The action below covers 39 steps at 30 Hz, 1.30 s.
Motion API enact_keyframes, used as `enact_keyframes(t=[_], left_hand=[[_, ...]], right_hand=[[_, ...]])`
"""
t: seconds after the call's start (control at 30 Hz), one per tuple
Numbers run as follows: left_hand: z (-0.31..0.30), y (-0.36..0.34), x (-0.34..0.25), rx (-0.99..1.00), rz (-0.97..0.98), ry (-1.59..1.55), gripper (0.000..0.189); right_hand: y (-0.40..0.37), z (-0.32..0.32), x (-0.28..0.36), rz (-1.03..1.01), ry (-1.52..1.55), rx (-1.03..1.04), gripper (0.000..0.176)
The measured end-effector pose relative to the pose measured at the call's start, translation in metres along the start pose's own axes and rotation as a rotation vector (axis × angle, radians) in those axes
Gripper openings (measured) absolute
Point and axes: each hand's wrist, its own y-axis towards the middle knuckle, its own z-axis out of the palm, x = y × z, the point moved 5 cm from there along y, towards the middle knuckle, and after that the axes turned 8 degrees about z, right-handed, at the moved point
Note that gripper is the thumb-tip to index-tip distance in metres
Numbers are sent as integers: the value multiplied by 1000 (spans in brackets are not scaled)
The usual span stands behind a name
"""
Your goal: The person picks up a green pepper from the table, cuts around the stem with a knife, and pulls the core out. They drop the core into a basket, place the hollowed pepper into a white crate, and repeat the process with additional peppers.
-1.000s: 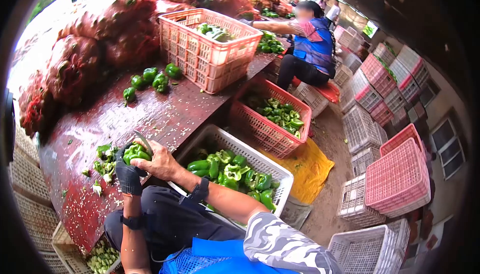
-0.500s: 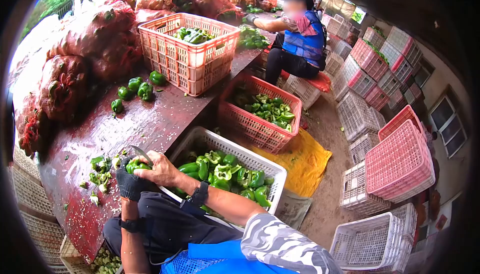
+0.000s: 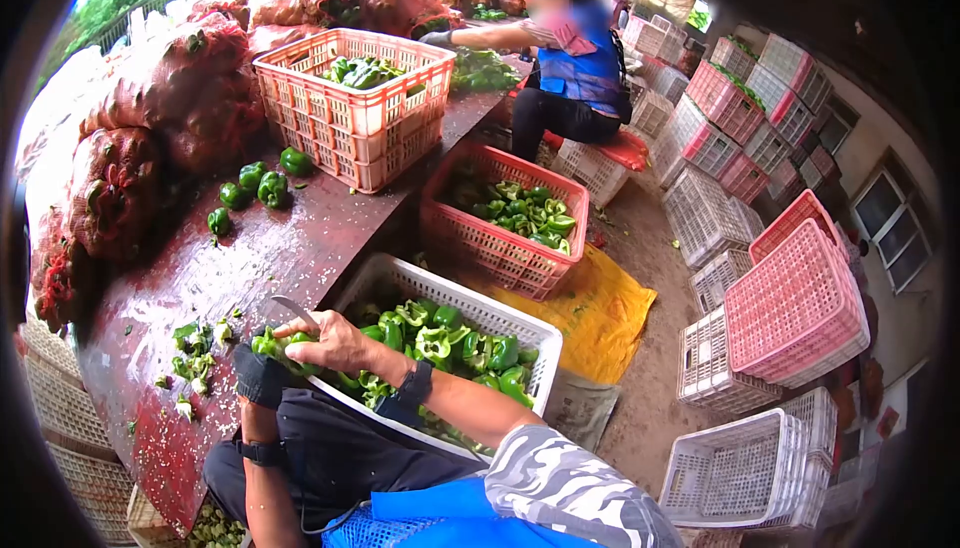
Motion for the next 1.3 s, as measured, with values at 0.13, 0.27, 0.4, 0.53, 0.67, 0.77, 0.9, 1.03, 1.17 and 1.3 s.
enact_keyframes(t=[0.13, 0.27, 0.4, 0.53, 0.67, 0.77, 0.9, 1.03, 1.17, 1.3], left_hand=[[9, -9, 7, -131, 108, -95, 20], [14, -21, 5, -11, 388, 571, 19], [31, 7, -2, 73, 481, 386, 12], [64, 9, 42, 212, 496, 224, 14], [45, 10, -24, 279, 575, 330, 7], [43, 12, -22, 362, 547, 345, 5], [45, 8, -17, 355, 526, 280, 8], [48, 8, -12, 309, 472, 196, 10], [48, 10, -33, 207, 549, 404, 13], [61, 13, -25, 185, 540, 387, 11]], right_hand=[[-27, -24, 0, 126, 296, -137, 37], [-61, -58, -15, 167, -7, -326, 42], [-86, -79, -10, 100, -869, -373, 56], [-65, -49, 45, -127, -703, -363, 64], [-35, -13, 59, -224, -941, -126, 58], [-27, -7, 47, -185, -939, -102, 50], [-23, -7, 34, -211, -940, -66, 41], [-23, -6, 35, -256, -969, -68, 37], [-22, -11, 36, -331, -948, -121, 31], [-25, -16, 33, -365, -932, -157, 30]])
